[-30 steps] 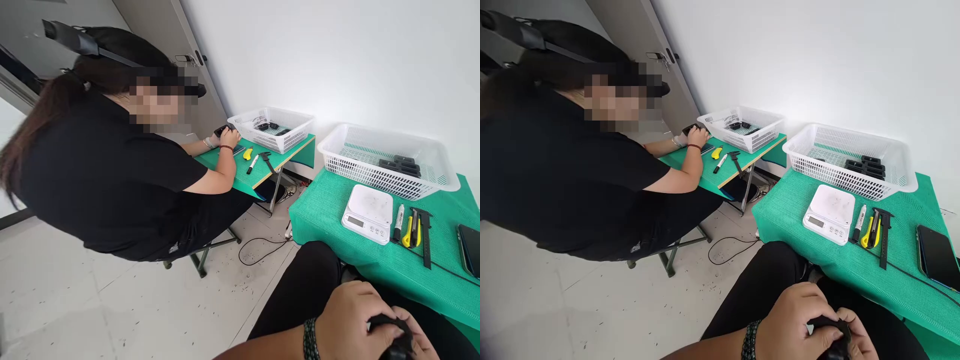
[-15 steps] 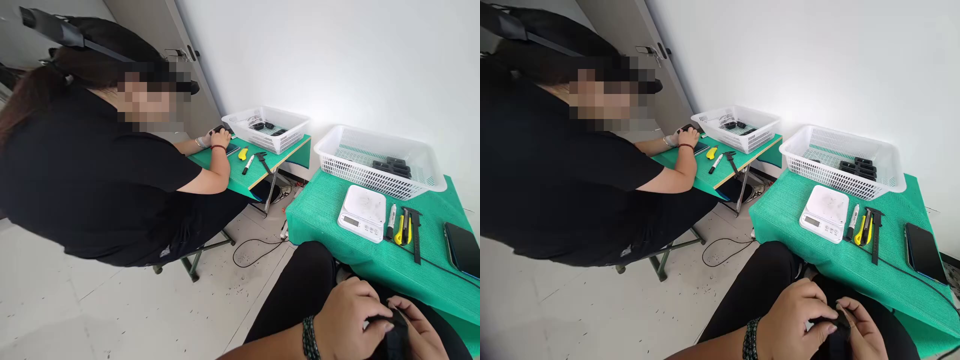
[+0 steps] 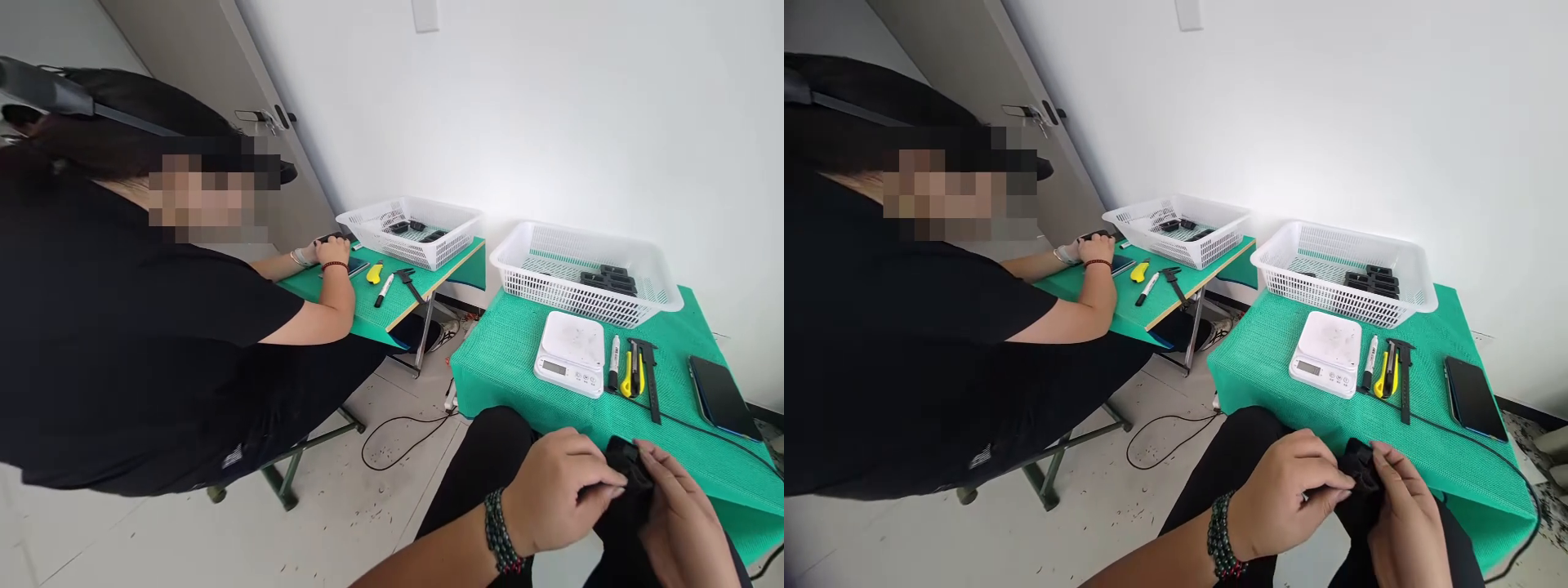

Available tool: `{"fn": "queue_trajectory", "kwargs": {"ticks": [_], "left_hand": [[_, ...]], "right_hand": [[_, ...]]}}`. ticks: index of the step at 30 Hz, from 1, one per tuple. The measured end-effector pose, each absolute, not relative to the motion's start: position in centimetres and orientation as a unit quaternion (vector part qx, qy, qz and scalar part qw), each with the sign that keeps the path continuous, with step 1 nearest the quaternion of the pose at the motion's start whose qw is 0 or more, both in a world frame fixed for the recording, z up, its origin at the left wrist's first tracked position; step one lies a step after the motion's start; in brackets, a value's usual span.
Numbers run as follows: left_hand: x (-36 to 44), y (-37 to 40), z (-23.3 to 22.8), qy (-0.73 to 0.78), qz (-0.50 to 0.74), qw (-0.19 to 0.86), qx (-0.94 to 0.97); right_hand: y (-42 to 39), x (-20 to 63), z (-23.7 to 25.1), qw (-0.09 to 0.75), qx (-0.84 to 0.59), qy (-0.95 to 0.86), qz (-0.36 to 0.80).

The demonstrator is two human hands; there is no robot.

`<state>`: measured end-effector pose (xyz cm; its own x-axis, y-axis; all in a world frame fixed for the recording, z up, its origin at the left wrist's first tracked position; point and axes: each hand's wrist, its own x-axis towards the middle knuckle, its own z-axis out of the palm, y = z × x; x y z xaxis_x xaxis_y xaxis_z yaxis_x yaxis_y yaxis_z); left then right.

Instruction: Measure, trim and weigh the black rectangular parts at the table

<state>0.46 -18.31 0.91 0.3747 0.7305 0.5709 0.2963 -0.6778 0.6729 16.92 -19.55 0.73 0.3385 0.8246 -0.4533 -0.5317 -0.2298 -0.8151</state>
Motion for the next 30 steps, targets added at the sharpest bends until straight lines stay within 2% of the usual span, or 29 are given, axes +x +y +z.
{"fn": "queue_trajectory", "kwargs": {"ticks": [6,13,19,24,30], "left_hand": [[1.2,-18.2,1.0,0.329,0.5,0.301,0.742],[0.7,-17.7,1.3,0.368,0.504,0.444,0.644],[1.0,-17.6,2.2,0.347,0.535,0.336,0.693],[1.9,-16.9,3.0,0.298,0.53,0.301,0.735],[2.7,-10.8,5.6,0.25,0.518,0.293,0.764]], "right_hand": [[-20.0,16.6,-1.0,0.625,-0.494,-0.144,0.586],[-21.3,16.3,-1.1,0.637,-0.5,-0.17,0.562],[-21.2,14.2,1.4,0.648,-0.511,-0.158,0.543],[-19.1,15.2,2.8,0.623,-0.534,-0.181,0.542],[-14.0,16.2,6.1,0.708,-0.504,-0.261,0.42]]}}
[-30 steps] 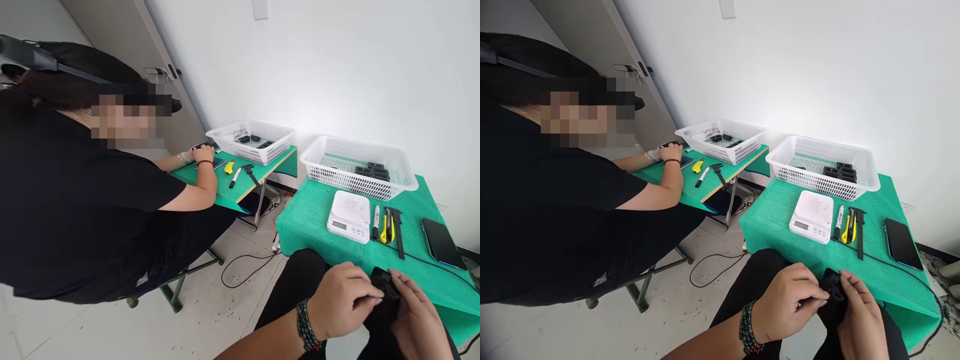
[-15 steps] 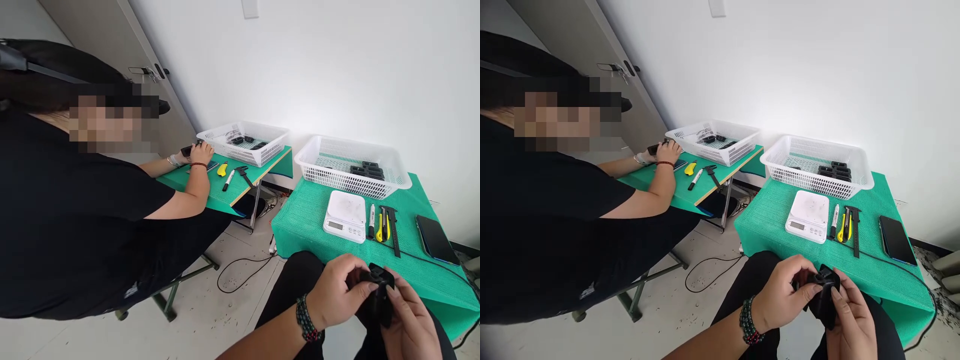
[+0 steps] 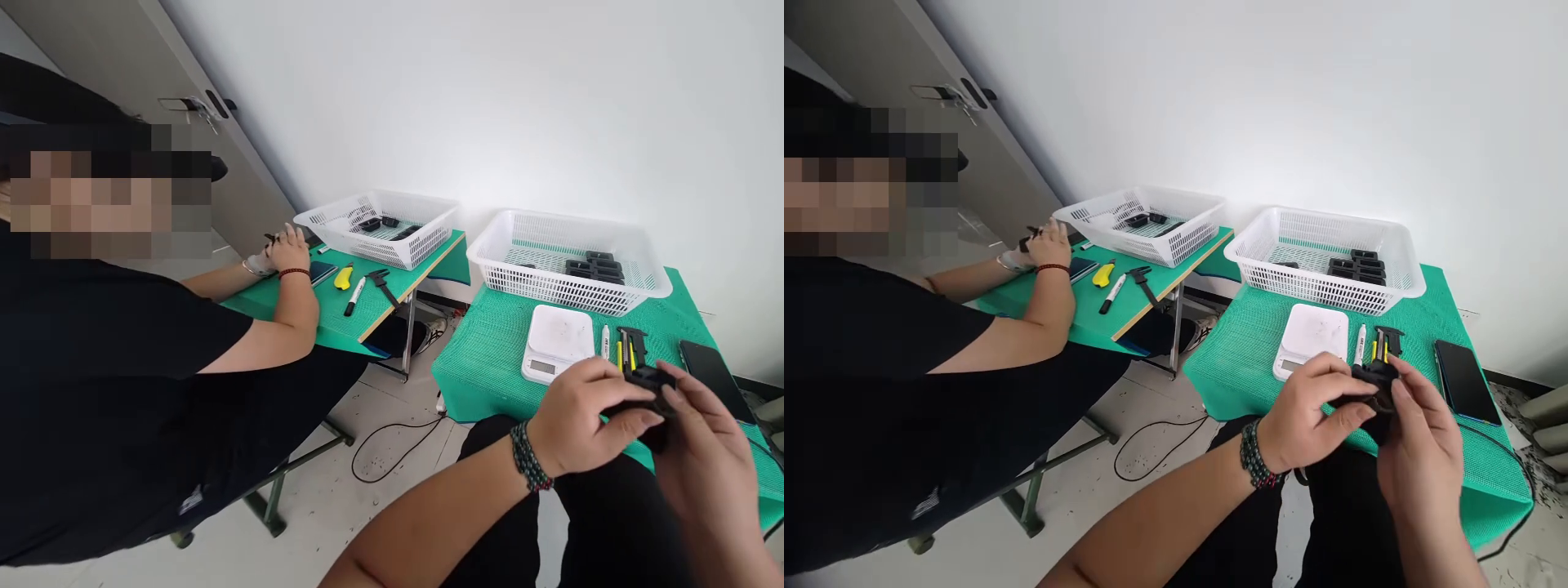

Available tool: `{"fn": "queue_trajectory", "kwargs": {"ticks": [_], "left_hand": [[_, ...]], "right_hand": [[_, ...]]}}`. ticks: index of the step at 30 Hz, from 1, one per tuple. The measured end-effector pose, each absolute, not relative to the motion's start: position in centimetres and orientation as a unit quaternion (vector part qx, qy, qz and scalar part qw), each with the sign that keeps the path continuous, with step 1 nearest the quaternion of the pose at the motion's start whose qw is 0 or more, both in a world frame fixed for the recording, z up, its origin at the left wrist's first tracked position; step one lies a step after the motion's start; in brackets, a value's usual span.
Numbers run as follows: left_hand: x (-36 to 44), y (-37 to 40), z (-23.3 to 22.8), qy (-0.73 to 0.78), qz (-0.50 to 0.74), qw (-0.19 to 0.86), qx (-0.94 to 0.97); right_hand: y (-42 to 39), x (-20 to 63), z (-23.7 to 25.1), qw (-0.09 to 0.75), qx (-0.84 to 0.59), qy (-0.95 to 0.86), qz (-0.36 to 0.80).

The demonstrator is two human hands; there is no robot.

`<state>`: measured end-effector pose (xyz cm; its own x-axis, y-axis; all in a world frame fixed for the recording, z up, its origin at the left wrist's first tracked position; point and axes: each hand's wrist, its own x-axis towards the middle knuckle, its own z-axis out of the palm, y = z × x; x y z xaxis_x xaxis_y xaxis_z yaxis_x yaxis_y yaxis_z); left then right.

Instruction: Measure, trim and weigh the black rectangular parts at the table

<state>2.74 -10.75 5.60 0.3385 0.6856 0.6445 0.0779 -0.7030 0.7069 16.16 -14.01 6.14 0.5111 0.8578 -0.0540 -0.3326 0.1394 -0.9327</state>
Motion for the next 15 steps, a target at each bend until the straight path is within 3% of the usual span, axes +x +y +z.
{"fn": "queue_trajectory", "kwargs": {"ticks": [5,10,15], "left_hand": [[3.3,-9.6,3.2,0.329,0.558,0.359,0.672],[2.8,-11.5,1.4,0.464,0.437,0.414,0.65],[2.3,-10.8,1.9,0.506,0.36,0.373,0.689]], "right_hand": [[-11.9,14.6,3.3,0.725,-0.512,-0.238,0.395],[-12.8,14.1,-0.4,0.684,-0.553,-0.231,0.415],[-13.3,13.4,0.7,0.698,-0.529,-0.233,0.423]]}}
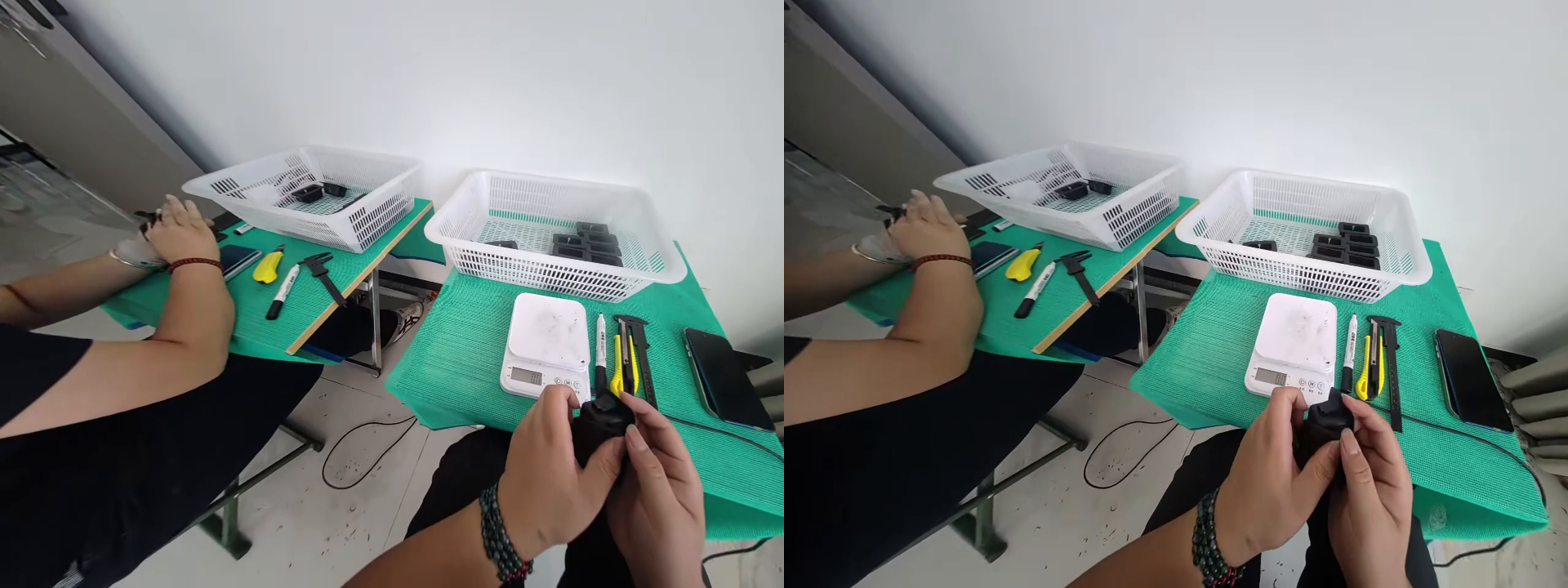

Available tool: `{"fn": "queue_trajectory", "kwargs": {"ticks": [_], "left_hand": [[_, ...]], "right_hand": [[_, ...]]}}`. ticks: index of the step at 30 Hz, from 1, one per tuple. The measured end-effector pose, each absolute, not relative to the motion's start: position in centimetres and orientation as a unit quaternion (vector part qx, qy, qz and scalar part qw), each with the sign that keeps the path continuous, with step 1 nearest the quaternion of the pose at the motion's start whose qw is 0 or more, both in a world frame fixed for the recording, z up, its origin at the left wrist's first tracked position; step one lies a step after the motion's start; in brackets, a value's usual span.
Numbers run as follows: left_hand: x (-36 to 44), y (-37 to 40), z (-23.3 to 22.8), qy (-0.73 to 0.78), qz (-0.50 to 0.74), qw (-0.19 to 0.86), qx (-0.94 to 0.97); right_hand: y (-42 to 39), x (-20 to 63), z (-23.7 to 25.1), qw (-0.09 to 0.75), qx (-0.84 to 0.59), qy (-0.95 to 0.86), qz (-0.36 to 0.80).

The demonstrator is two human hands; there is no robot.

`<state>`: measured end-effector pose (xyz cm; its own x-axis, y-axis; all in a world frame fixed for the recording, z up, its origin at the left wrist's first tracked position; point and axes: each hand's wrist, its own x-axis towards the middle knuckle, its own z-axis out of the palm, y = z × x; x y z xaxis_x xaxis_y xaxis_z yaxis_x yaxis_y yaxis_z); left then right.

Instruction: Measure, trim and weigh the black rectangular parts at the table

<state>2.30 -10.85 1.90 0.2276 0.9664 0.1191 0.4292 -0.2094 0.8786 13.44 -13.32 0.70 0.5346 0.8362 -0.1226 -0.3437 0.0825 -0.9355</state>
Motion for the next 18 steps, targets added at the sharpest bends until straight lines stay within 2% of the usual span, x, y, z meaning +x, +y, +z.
{"fn": "queue_trajectory", "kwargs": {"ticks": [6,18], "left_hand": [[1.6,-10.3,1.4,0.499,0.191,0.364,0.763],[0.9,-9.9,1.2,0.46,0.224,0.34,0.789]], "right_hand": [[-13.3,12.9,1.9,0.705,-0.537,-0.227,0.403],[-12.6,14.0,1.3,0.674,-0.552,-0.193,0.452]]}}
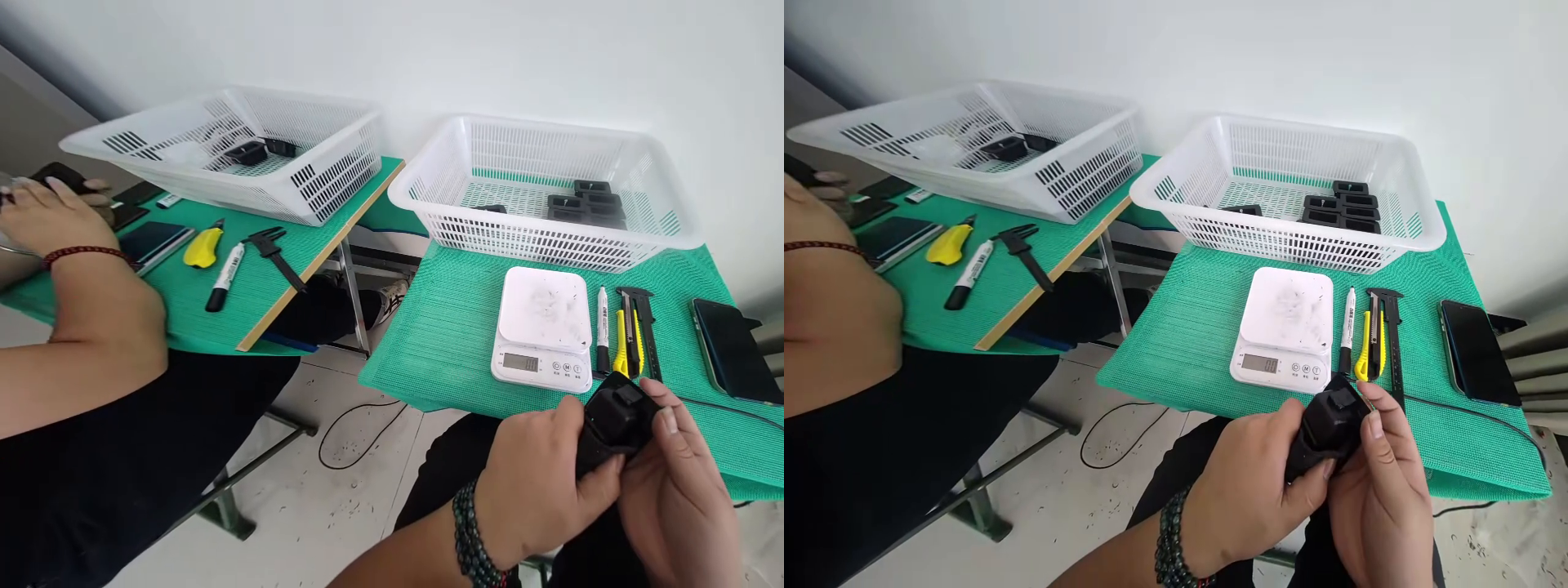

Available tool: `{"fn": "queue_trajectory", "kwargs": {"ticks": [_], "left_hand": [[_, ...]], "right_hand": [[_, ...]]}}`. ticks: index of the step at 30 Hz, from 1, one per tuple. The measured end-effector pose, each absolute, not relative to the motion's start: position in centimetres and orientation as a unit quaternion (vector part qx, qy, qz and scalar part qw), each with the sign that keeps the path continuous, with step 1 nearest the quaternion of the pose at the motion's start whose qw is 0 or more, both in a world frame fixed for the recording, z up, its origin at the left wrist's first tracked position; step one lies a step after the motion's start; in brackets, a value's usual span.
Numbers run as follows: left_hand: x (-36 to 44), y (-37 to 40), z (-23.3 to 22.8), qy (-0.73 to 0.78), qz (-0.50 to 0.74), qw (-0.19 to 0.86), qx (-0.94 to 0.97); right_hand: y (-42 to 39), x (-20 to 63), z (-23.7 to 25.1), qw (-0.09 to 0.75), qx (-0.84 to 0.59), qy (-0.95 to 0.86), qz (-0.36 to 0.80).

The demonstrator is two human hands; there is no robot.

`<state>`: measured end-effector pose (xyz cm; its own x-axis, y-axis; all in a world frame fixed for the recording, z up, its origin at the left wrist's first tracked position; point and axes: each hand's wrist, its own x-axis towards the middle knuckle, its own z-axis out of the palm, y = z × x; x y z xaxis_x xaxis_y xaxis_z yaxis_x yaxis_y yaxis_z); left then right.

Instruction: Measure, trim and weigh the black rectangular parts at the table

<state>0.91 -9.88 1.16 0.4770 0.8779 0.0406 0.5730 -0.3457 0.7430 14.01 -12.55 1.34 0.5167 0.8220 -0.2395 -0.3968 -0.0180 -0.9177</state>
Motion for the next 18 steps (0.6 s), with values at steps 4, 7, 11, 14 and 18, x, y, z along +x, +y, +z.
{"fn": "queue_trajectory", "kwargs": {"ticks": [4,7,11,14,18], "left_hand": [[0.8,-9.9,1.0,0.465,0.232,0.335,0.786],[0.8,-10.0,0.9,0.464,0.268,0.336,0.775],[1.0,-10.3,0.8,0.468,0.313,0.345,0.751],[1.2,-10.5,0.6,0.472,0.334,0.34,0.742],[1.3,-10.4,0.4,0.479,0.397,0.273,0.734]], "right_hand": [[-12.5,13.8,1.1,0.681,-0.537,-0.168,0.469],[-13.0,13.1,1.1,0.671,-0.524,-0.197,0.486],[-14.0,12.5,0.8,0.645,-0.516,-0.245,0.508],[-14.4,12.4,0.0,0.634,-0.521,-0.255,0.511],[-14.1,12.3,-1.3,0.624,-0.524,-0.289,0.502]]}}
